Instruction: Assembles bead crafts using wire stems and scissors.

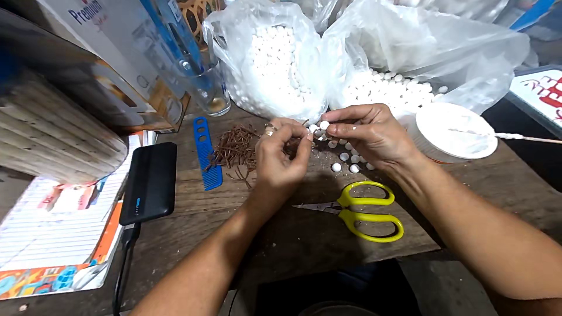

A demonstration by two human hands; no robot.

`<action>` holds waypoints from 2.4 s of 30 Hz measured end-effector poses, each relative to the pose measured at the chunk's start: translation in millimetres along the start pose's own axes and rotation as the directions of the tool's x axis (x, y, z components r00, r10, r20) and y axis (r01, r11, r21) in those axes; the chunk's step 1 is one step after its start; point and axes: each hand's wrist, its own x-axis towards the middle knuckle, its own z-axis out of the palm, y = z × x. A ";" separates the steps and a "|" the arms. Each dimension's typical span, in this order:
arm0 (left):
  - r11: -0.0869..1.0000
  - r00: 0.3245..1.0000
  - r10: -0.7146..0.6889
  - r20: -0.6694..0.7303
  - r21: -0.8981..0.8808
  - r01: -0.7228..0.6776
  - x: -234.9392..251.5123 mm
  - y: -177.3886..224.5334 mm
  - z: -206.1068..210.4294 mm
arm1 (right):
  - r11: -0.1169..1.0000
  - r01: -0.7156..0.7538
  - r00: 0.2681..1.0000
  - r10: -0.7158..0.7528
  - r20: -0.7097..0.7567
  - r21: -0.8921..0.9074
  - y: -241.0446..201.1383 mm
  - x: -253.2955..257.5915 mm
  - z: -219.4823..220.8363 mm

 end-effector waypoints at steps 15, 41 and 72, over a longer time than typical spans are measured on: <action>0.999 1.000 0.010 0.007 0.032 -0.010 -1.0 -1.0 1.0 | 0.997 0.037 0.999 -0.038 -0.019 -0.066 3.8 0.7 0.8; 0.985 0.979 -0.145 0.143 0.112 0.130 4.7 11.6 1.7 | 0.779 0.402 0.916 -0.329 0.231 -0.482 23.8 3.4 -26.8; 0.978 0.995 -0.037 0.095 0.208 0.017 -4.9 3.4 0.7 | 0.737 0.433 0.900 -0.330 0.284 -0.519 3.8 -8.3 1.3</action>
